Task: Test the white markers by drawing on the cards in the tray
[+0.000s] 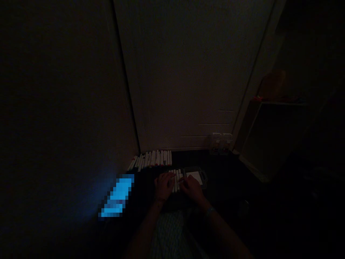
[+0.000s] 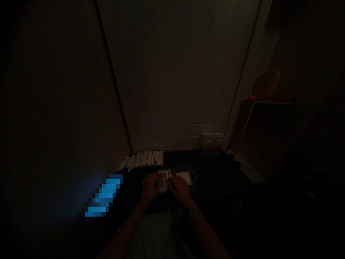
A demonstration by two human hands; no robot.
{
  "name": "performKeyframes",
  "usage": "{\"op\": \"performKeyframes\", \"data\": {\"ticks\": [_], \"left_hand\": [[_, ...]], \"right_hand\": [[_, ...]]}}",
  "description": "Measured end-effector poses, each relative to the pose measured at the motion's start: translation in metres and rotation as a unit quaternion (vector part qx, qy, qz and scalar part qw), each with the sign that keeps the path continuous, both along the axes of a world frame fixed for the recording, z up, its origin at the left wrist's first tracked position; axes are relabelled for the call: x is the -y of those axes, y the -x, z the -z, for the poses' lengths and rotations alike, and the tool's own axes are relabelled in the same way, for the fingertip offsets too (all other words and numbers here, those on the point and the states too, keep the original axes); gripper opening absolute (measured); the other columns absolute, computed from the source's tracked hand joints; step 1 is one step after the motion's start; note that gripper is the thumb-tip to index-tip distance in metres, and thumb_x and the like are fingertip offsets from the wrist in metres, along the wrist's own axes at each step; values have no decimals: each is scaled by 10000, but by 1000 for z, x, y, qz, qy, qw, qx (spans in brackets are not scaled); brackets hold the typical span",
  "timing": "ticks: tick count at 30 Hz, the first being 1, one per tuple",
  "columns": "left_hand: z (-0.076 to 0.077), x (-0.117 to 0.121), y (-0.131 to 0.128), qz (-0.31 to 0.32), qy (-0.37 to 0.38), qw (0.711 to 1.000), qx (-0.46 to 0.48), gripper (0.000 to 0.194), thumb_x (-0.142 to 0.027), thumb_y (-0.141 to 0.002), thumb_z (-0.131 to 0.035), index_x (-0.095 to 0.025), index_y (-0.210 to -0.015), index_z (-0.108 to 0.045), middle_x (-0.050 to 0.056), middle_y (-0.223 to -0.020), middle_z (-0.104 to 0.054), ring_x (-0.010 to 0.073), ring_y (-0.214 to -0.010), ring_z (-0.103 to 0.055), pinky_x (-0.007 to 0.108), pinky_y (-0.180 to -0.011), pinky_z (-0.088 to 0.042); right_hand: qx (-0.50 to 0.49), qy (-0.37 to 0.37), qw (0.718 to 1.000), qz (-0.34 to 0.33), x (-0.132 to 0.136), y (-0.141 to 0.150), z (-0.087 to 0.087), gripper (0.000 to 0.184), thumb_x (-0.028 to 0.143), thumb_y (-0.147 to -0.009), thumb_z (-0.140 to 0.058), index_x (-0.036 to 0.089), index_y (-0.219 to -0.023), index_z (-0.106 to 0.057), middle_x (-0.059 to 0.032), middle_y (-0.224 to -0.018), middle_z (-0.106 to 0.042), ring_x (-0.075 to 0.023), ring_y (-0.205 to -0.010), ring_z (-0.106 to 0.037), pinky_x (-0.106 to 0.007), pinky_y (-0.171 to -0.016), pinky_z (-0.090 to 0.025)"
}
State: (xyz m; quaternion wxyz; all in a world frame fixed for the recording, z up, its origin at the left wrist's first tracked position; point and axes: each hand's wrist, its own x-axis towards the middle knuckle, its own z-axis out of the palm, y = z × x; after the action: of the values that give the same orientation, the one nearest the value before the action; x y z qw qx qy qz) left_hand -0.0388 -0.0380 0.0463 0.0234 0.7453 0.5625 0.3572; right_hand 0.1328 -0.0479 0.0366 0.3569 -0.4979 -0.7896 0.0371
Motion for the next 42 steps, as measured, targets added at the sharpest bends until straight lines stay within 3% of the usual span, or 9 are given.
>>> {"op": "performKeyframes", "data": {"ticks": [5, 11, 23, 33, 42], "left_hand": [[1, 1, -3, 0, 0, 1000, -25, 292, -359, -852, -401, -330, -1080, -580, -1, -1180, -581, 222, -1127, -412, 437, -941, -227], [8, -3, -8, 7, 14, 998, -57, 325, -338, -841, -422, -370, -1144, -536, -12, -1251, -535, 236, -1184, -355, 467, -956, -196], [3, -1, -12, 26, 6, 995, -100, 396, -338, -826, -431, -375, -1218, -473, -11, -1305, -490, 250, -1238, -329, 490, -1012, -149], [8, -3, -12, 40, 10, 993, -113, 392, -312, -829, -431, -409, -1207, -473, -28, -1311, -483, 244, -1247, -339, 509, -1027, -123], [11, -5, -11, 48, -5, 993, -110, 382, -318, -844, -403, -432, -1203, -465, -34, -1299, -495, 253, -1243, -349, 526, -1015, -120]], "right_hand": [[5, -4, 1000, 18, -3, 0, 2, 229, 236, -799, -548, 260, -1025, -575, -11, -789, -549, -159, -742, -527, -251, -667, -399], [5, -46, 999, 2, -3, -1, -4, 252, 228, -763, -573, 231, -1015, -564, -44, -950, -576, -215, -922, -503, -343, -817, -394], [-10, -37, 999, 1, -6, -1, -2, 443, 243, -715, -602, 225, -1145, -500, -78, -1121, -503, -236, -1051, -465, -397, -885, -396], [-69, -41, 997, -4, -5, 0, -3, 584, 229, -692, -583, 198, -1243, -393, -81, -1141, -510, -223, -1059, -485, -376, -890, -424], [-73, -39, 997, -1, -8, -1, 2, 554, 247, -699, -586, 199, -1222, -411, -85, -1136, -515, -224, -1059, -495, -371, -890, -432]]}}
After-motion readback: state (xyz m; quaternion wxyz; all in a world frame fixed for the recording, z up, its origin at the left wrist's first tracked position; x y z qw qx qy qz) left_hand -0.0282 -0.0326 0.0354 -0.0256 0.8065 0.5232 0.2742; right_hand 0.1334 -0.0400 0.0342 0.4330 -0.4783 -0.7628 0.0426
